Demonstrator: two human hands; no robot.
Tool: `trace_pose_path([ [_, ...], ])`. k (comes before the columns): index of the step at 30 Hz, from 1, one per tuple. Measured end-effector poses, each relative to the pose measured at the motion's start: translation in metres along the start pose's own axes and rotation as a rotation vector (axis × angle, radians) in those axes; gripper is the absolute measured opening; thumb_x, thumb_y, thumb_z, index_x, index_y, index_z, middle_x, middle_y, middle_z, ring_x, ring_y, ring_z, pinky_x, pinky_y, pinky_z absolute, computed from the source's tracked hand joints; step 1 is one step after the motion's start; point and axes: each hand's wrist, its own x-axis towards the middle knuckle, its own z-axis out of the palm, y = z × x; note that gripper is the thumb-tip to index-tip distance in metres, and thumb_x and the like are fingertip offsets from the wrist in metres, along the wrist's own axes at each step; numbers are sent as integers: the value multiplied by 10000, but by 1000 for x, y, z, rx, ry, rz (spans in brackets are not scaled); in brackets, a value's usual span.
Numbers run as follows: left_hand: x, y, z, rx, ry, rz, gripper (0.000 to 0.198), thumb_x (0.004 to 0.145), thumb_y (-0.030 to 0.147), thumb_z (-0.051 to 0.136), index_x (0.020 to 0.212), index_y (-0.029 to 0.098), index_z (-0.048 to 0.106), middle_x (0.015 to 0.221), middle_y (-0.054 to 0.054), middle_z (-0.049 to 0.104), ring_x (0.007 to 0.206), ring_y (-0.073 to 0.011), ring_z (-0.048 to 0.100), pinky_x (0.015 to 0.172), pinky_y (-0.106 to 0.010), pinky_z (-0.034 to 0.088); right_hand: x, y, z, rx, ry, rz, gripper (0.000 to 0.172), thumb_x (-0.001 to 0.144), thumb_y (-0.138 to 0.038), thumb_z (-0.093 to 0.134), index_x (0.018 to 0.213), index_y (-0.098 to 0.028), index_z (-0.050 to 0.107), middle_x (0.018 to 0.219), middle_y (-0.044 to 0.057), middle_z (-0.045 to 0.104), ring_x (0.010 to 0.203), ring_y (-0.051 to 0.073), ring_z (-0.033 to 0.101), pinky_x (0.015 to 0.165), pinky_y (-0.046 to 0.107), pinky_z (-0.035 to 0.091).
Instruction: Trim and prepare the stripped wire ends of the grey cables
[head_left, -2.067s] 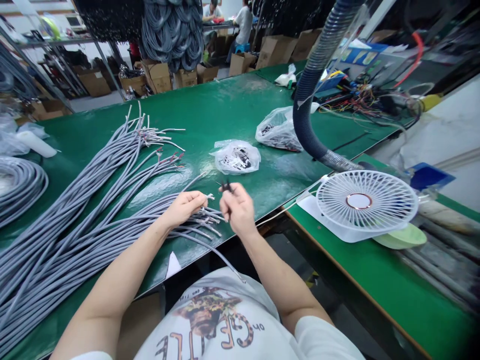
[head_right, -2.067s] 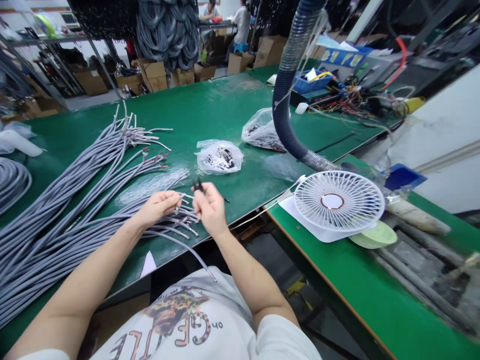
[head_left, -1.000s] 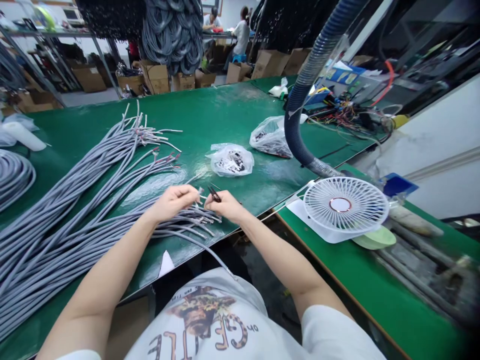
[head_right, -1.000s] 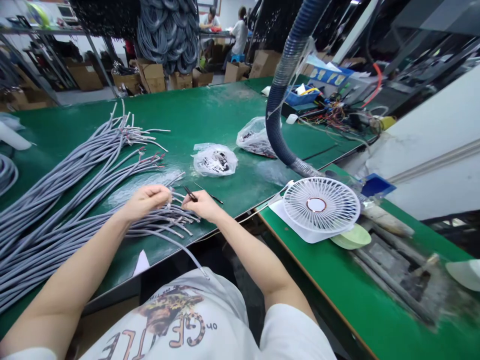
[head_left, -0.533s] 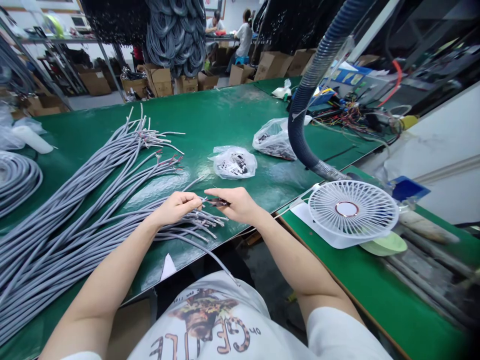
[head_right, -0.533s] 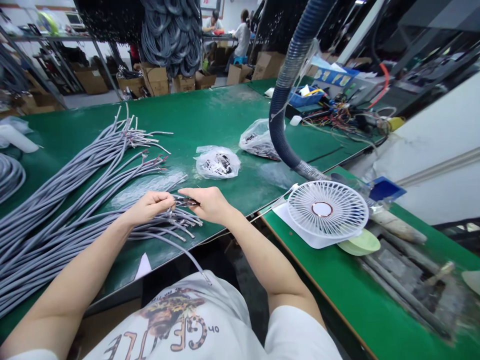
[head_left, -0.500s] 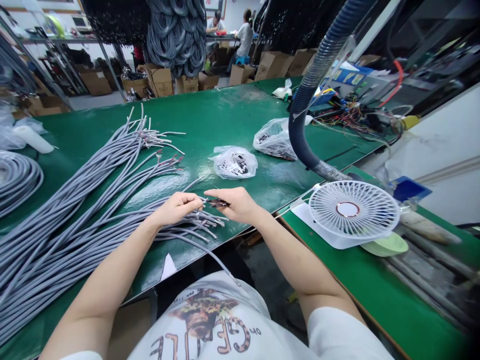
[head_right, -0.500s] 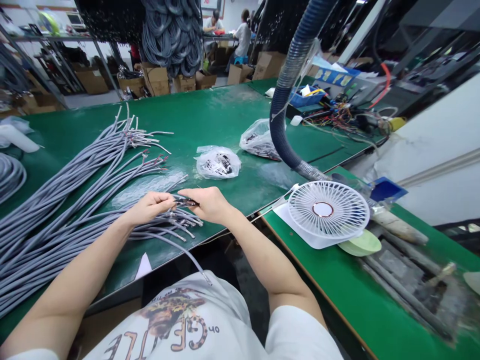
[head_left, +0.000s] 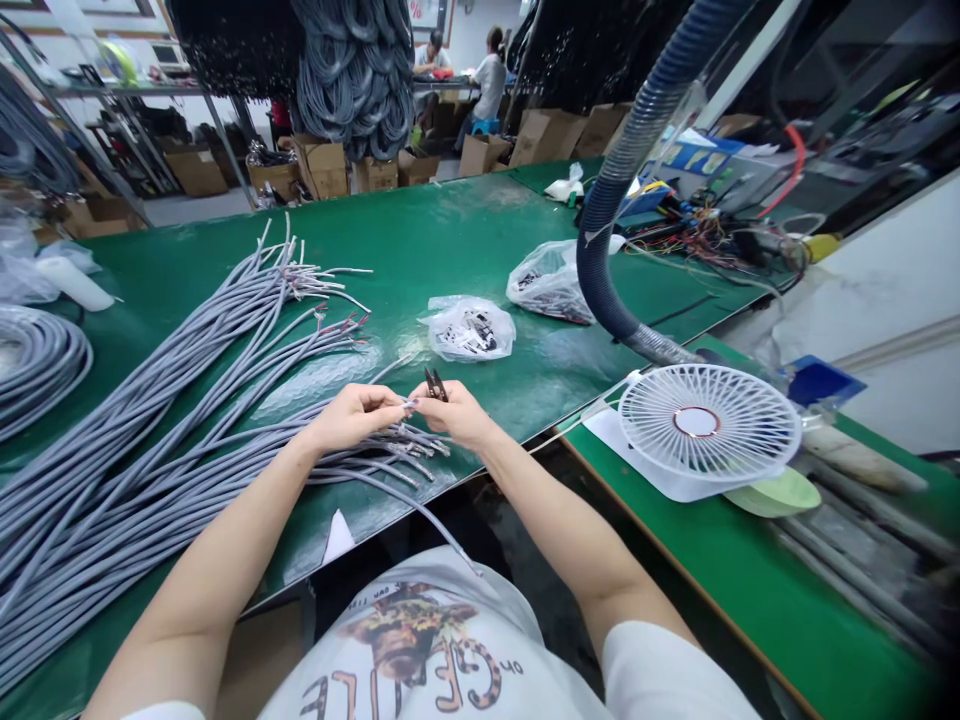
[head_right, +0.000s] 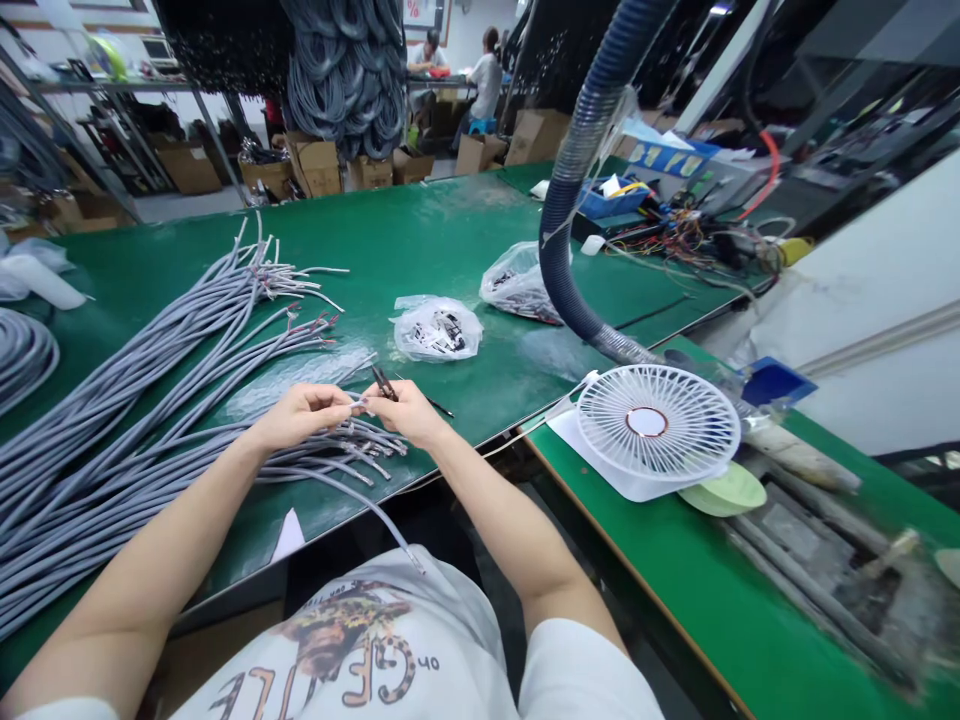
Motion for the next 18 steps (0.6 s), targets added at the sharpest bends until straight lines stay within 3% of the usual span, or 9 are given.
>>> trace_pose_path([
  [3, 4, -5, 4, -37, 193, 40, 307, 803, 379, 599, 910, 95, 649, 609, 6, 547, 553, -87, 464, 549, -206, 373, -2, 9, 17, 249, 133, 32, 253, 648, -365, 698, 651, -165, 543, 371, -136, 242, 329, 23, 160, 361, 195, 128],
  [5, 6, -5, 6, -19, 262, 70, 302, 801, 374, 602, 910, 98, 658, 624, -8, 577, 573, -99, 496, 570, -216, 393, -4, 7, 27, 284, 214, 7, 250, 650, -352, 696, 627, -173, 524, 377, -131, 248, 326, 24, 166, 353, 197, 131],
  [7, 6, -4, 6, 12, 262, 62, 309, 810, 389, 591, 886, 101, 672, 611, -11, 581, 561, -98, 492, 560, -215, 384, -8, 1, 30, 187, 294, -67, 233, 684, -348, 671, 621, -169, 536, 396, -109, 289, 341, 32, 209, 361, 203, 170],
  [10, 5, -4, 4, 14, 218, 14, 346, 821, 426, 574, 885, 102, 676, 561, 9, 545, 512, -81, 442, 518, -203, 341, -15, -11, 21, -206, 390, -278, 184, 764, -326, 607, 698, -155, 620, 492, -47, 459, 419, 61, 347, 433, 214, 301],
  [12, 5, -6, 1, -8, 184, -14, 368, 821, 449, 568, 881, 101, 671, 548, 19, 524, 494, -70, 411, 497, -193, 318, -19, -15, 8, -529, 358, -425, 177, 805, -279, 553, 865, -161, 671, 639, -1, 599, 504, 87, 462, 514, 222, 378],
  [15, 4, -6, -2, -49, 143, -44, 388, 816, 474, 563, 853, 100, 661, 539, 24, 509, 477, -61, 377, 471, -184, 289, -17, -18, -10, -915, 138, -607, 342, 791, -161, 484, 1093, -184, 645, 837, 40, 696, 652, 121, 594, 616, 223, 430],
  [18, 2, -2, -4, -61, 106, -67, 394, 813, 480, 557, 838, 99, 654, 533, 24, 505, 462, -55, 348, 450, -180, 262, -12, -18, -18, -1184, 0, -711, 374, 764, -101, 469, 1073, -190, 660, 725, 24, 687, 635, 124, 600, 603, 215, 394],
])
